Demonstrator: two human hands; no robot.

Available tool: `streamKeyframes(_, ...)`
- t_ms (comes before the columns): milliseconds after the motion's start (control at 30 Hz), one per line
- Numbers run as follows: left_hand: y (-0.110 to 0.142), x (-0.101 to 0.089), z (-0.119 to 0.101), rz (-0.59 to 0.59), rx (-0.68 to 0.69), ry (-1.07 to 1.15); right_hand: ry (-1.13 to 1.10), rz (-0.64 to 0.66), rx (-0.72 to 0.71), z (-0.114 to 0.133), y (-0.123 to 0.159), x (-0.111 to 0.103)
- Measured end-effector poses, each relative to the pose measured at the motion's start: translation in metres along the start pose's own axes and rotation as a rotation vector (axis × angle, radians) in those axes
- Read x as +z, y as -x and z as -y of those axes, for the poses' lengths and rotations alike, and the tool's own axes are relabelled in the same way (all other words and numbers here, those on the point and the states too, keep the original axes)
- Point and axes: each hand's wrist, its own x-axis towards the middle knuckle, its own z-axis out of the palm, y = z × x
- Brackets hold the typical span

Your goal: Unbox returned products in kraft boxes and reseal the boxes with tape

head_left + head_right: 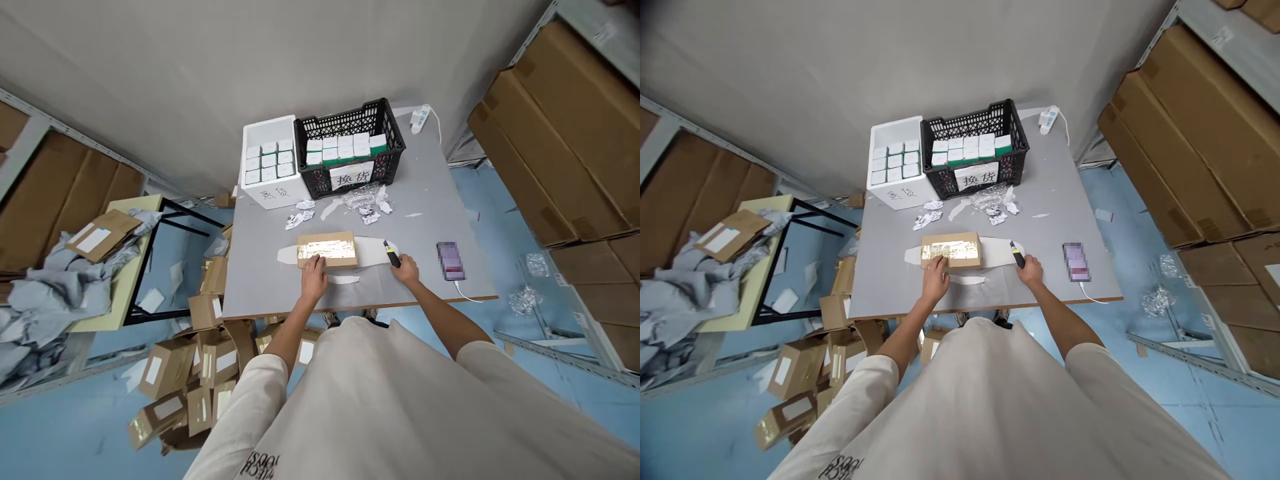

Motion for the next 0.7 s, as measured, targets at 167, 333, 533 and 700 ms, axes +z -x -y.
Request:
streamKeyframes(167, -0.001, 0.003, -0.008, 0.007, -0.061, 0.004, 0.051, -0.003, -0.017, 0.002, -0.007, 0.002)
streamKeyframes(333, -0.001, 0.003, -0.011, 0.006, -0.066, -0.024, 0.077, 0.031, -0.061, 0.001, -0.009, -0.002)
streamKeyframes(533, 0.001, 0.001, -0.006, 0.002, -0.024, -0.024, -0.216, -0.007, 0.072, 0.01, -0.01, -0.018)
streamKeyframes(700, 0.005, -0.007, 0.011, 0.013, 0.05, 0.053, -0.615, -0.027, 0.027, 0.055, -0.009, -0.048)
